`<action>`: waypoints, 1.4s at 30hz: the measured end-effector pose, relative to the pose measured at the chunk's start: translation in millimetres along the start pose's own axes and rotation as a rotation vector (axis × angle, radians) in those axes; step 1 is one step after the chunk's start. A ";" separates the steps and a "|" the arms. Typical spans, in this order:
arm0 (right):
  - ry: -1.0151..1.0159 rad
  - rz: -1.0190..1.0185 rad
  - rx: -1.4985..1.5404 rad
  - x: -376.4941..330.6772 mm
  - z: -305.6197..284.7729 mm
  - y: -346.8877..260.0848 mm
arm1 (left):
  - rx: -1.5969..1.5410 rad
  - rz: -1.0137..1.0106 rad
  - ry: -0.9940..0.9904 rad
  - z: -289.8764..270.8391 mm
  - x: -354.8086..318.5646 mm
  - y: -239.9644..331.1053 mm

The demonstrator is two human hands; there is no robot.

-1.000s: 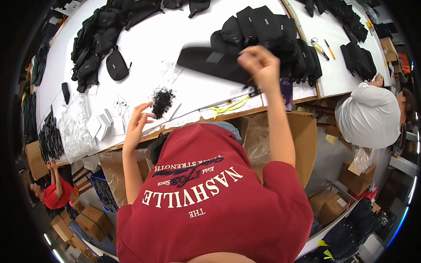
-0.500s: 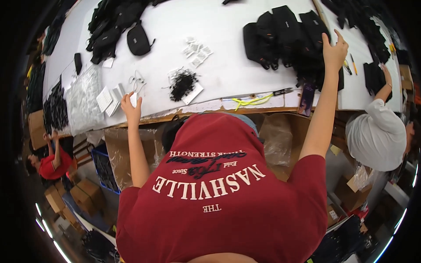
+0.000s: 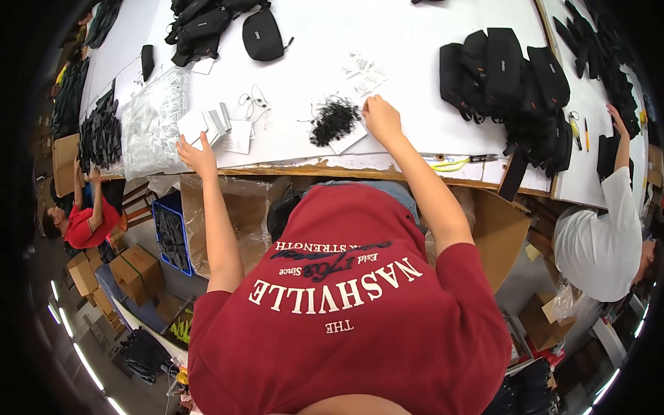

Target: Assembling small black zippered pouches by attaching tags and organizing them on the work table.

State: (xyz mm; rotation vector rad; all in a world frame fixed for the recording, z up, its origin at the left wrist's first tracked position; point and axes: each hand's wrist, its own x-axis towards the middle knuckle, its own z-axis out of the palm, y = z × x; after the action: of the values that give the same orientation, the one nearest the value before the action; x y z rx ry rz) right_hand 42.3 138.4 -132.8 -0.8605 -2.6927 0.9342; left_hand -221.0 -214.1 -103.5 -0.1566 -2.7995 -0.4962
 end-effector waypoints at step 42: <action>0.180 -0.314 0.760 7.0 -122.2 -213.6 | -1.322 0.131 -0.798 -142.4 -27.2 210.8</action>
State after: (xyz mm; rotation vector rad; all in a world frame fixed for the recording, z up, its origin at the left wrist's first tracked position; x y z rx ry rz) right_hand -23.3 69.0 94.1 -0.3246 -1.9673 1.5343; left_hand -124.3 -68.6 83.4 -0.9408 -2.4536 -2.5818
